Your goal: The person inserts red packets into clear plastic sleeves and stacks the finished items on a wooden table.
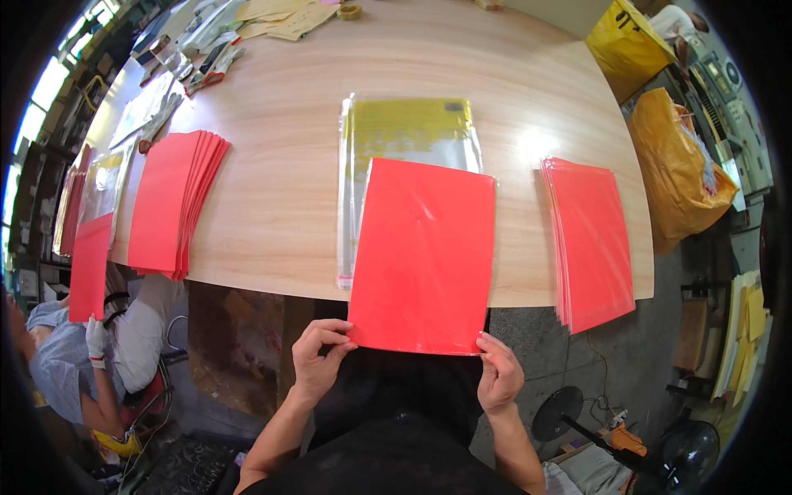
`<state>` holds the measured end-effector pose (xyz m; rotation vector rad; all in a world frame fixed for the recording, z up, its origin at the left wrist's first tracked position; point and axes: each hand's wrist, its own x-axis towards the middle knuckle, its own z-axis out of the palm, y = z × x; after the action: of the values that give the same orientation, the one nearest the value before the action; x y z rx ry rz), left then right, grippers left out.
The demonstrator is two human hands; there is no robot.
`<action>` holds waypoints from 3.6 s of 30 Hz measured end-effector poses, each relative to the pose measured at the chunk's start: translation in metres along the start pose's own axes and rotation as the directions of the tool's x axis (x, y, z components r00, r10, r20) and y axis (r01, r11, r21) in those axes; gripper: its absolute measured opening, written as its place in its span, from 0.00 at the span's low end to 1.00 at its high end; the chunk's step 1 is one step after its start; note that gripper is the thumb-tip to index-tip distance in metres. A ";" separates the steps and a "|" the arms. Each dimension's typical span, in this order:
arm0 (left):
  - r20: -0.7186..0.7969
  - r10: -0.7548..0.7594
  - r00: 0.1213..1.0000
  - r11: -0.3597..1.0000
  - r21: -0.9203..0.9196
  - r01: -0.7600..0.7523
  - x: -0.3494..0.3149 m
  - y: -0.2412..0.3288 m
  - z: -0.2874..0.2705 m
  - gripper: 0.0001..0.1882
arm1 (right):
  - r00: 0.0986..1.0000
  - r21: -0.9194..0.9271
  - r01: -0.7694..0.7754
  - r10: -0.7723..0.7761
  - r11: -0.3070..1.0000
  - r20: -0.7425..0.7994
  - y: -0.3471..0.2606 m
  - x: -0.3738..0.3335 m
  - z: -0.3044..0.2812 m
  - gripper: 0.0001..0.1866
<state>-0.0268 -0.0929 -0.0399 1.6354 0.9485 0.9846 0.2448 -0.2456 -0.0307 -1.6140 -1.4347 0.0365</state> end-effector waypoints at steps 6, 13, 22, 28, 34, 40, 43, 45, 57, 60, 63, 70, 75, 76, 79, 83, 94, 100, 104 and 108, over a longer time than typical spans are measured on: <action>-0.067 -0.355 0.932 0.874 -0.379 0.305 -0.006 0.012 0.021 0.09 | 0.822 0.462 -0.524 0.566 0.716 0.054 -0.011 0.006 0.000 0.05; -0.004 -0.584 0.812 0.526 -0.763 0.375 -0.015 -0.012 0.034 0.10 | 0.501 0.744 -0.661 0.796 0.098 0.340 -0.002 0.006 0.015 0.04; 0.524 -0.470 0.710 0.351 -0.627 0.696 -0.015 -0.001 0.129 0.17 | 0.485 0.607 -0.790 0.696 0.089 0.529 -0.018 0.026 0.031 0.09; 0.050 -0.527 0.848 0.713 -0.516 0.474 -0.015 0.004 0.107 0.17 | 0.440 0.590 -0.807 0.702 0.036 0.559 -0.011 0.020 0.026 0.07; 0.026 -0.540 0.841 0.678 -0.579 0.453 -0.021 -0.035 0.011 0.31 | 0.453 0.555 -0.830 0.653 0.059 0.607 0.000 0.014 0.022 0.18; 0.108 -0.244 0.964 0.970 0.007 0.244 -0.010 0.027 0.023 0.10 | 0.605 0.349 -0.796 0.656 0.494 0.451 -0.016 0.033 0.007 0.13; 0.012 -0.098 0.995 0.989 -0.110 0.099 -0.037 0.054 0.044 0.13 | 0.625 0.225 -0.778 0.685 0.586 0.374 -0.026 0.045 -0.020 0.12; 0.042 -0.058 0.997 0.986 -0.151 0.063 -0.047 0.059 0.058 0.15 | 0.586 0.280 -0.809 0.751 0.517 0.305 -0.023 0.038 -0.038 0.13; 0.628 -0.010 0.778 0.991 0.110 -0.075 0.054 0.110 0.296 0.20 | 0.833 -0.449 -0.549 0.413 0.705 -0.369 0.164 0.064 -0.230 0.18; 0.636 -0.091 0.766 0.990 0.143 -0.001 0.055 0.102 0.300 0.21 | 0.889 -0.585 -0.457 0.370 0.671 -0.270 0.221 0.038 -0.222 0.19; 0.689 0.025 0.724 1.000 -0.012 -0.023 0.044 0.073 0.265 0.19 | 0.896 -0.533 -0.443 0.366 0.720 -0.251 0.228 0.048 -0.211 0.19; 0.448 -0.293 0.845 0.950 0.039 0.309 0.001 0.017 0.036 0.10 | 0.821 -0.055 -0.531 0.498 0.845 -0.280 0.312 -0.009 -0.249 0.25; -0.499 -0.039 0.865 0.946 0.260 0.193 0.033 -0.008 -0.139 0.11 | 0.852 -0.295 -0.375 0.201 0.879 -0.483 0.353 -0.047 -0.332 0.25; -0.548 0.034 0.836 0.892 0.393 0.222 0.039 0.002 -0.166 0.14 | 0.808 -0.258 -0.412 0.220 0.874 -0.546 0.346 -0.052 -0.318 0.23; -0.455 0.356 0.817 0.490 0.835 0.251 0.044 0.009 -0.233 0.22 | 0.786 -0.265 -0.453 0.242 0.851 -0.569 0.187 0.024 -0.218 0.16; -0.257 0.313 0.914 0.266 0.948 0.176 0.073 -0.009 -0.257 0.25 | 0.863 -0.453 -0.410 0.175 0.791 -0.474 0.027 0.080 -0.149 0.12; -0.285 0.179 0.942 0.406 0.893 0.193 0.083 0.003 -0.276 0.12 | 0.902 -0.120 -0.348 0.296 0.930 -0.315 -0.026 0.071 -0.092 0.11; -0.129 0.241 0.962 0.272 0.960 0.061 0.107 0.038 -0.266 0.06 | 0.816 0.243 -0.521 0.561 0.818 -0.140 -0.051 0.061 -0.031 0.11; 0.184 0.218 0.958 0.330 0.910 -0.250 0.113 0.090 -0.147 0.04 | 0.753 0.289 -0.615 0.436 0.734 0.494 -0.067 0.050 0.051 0.29; 0.209 0.137 0.968 0.577 0.777 -0.250 0.113 0.127 -0.042 0.10 | 0.650 0.451 -0.699 0.229 0.555 0.725 -0.131 0.080 0.104 0.53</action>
<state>-0.0066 -0.0044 0.1097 2.5844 1.2397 0.5728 0.1111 -0.1372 0.0384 -1.2969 -1.0834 1.4105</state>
